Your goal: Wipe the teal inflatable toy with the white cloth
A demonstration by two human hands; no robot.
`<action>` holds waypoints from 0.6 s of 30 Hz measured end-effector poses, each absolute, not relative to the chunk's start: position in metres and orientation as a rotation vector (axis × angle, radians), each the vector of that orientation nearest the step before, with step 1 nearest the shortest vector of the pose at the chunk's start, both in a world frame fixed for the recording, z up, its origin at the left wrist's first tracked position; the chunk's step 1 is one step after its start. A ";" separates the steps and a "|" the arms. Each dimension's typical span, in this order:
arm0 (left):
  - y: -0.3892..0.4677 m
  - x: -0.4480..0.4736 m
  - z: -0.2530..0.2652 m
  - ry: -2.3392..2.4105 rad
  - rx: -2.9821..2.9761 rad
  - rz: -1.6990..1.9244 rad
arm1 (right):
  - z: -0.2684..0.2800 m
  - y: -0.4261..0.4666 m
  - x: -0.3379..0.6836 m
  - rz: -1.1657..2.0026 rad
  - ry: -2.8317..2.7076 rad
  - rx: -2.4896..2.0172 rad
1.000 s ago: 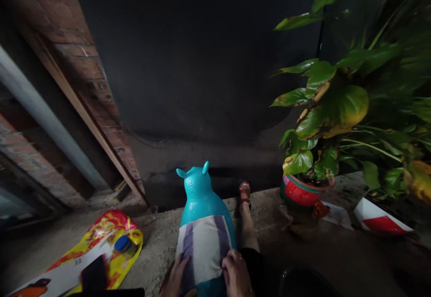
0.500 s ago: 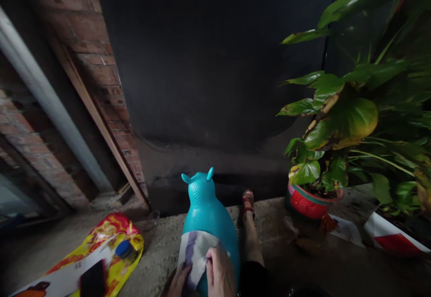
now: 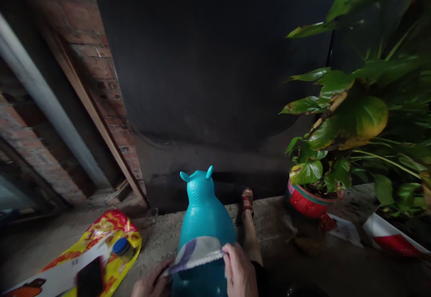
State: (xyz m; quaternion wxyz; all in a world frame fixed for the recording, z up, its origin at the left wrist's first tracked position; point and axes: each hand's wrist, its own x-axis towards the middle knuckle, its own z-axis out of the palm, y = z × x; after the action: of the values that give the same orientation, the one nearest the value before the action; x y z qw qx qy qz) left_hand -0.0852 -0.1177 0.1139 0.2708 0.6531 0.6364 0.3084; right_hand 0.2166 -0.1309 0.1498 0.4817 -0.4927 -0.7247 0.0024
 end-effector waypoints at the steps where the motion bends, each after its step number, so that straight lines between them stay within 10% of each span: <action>1: -0.116 -0.086 0.133 1.693 1.778 0.806 | 0.163 -0.130 0.219 -0.011 -1.759 -1.198; 9: -0.073 -0.084 0.227 1.660 1.946 0.809 | 0.214 -0.080 0.232 0.022 -1.852 -1.328; 18: -0.030 -0.032 0.136 2.057 1.876 0.356 | 0.119 -0.018 0.193 -0.119 -1.721 -1.778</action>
State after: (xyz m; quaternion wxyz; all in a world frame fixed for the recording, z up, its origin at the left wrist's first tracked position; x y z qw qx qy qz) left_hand -0.0322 -0.0304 0.1355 0.1666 0.6589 0.7228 0.1252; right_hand 0.1928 -0.0175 0.1190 0.3261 -0.6784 -0.6568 -0.0453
